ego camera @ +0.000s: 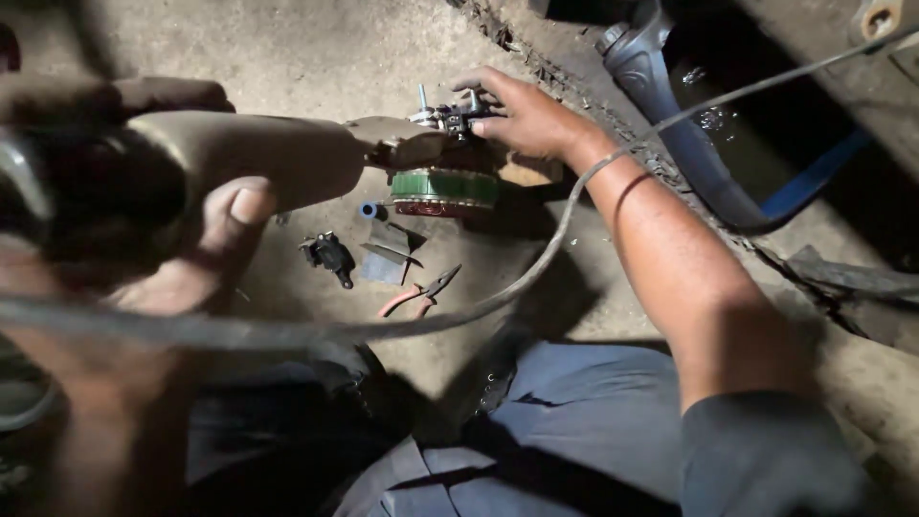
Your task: Repairing an electric motor using a soldering iron and various tools.
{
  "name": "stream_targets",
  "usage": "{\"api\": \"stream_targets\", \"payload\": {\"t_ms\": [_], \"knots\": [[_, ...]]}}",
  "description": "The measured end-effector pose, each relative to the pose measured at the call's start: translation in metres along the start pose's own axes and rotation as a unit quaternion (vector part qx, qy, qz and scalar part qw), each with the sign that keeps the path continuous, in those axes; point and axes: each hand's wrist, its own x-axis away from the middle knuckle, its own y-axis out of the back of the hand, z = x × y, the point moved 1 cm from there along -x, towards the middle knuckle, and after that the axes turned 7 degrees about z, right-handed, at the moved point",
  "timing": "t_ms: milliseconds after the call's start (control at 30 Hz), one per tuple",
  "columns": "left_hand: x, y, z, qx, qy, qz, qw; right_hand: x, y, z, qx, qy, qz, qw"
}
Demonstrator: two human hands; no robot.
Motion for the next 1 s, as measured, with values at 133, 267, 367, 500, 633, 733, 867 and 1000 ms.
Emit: {"api": "stream_targets", "payload": {"t_ms": [133,267,367,500,633,733,867,1000], "knots": [[-0.012,0.014,-0.021,0.116,0.118,0.053,0.985,-0.007,0.010,0.006,0.005,-0.001,0.033,0.999],[-0.007,0.021,-0.025,0.117,0.122,0.082,0.982,-0.016,0.016,0.018,0.005,-0.051,0.061,0.997],[-0.014,0.028,-0.030,0.144,0.198,0.102,0.964,-0.014,0.014,0.009,-0.001,-0.048,0.057,0.997],[-0.015,0.039,-0.032,0.171,0.272,0.115,0.940,-0.005,0.013,-0.003,0.034,0.020,0.027,0.999],[0.016,0.029,0.013,0.218,0.373,0.135,0.892,0.004,0.007,0.001,0.025,0.036,0.034,0.998],[0.034,0.022,0.033,0.252,0.374,0.088,0.888,0.007,0.005,-0.002,0.038,0.035,0.041,0.998],[0.039,0.018,0.041,0.319,0.177,-0.007,0.931,0.008,-0.001,0.003,0.060,-0.037,0.013,0.997],[0.040,0.013,0.046,0.382,0.104,-0.020,0.918,0.009,-0.002,-0.003,0.077,-0.021,-0.005,0.997]]}}
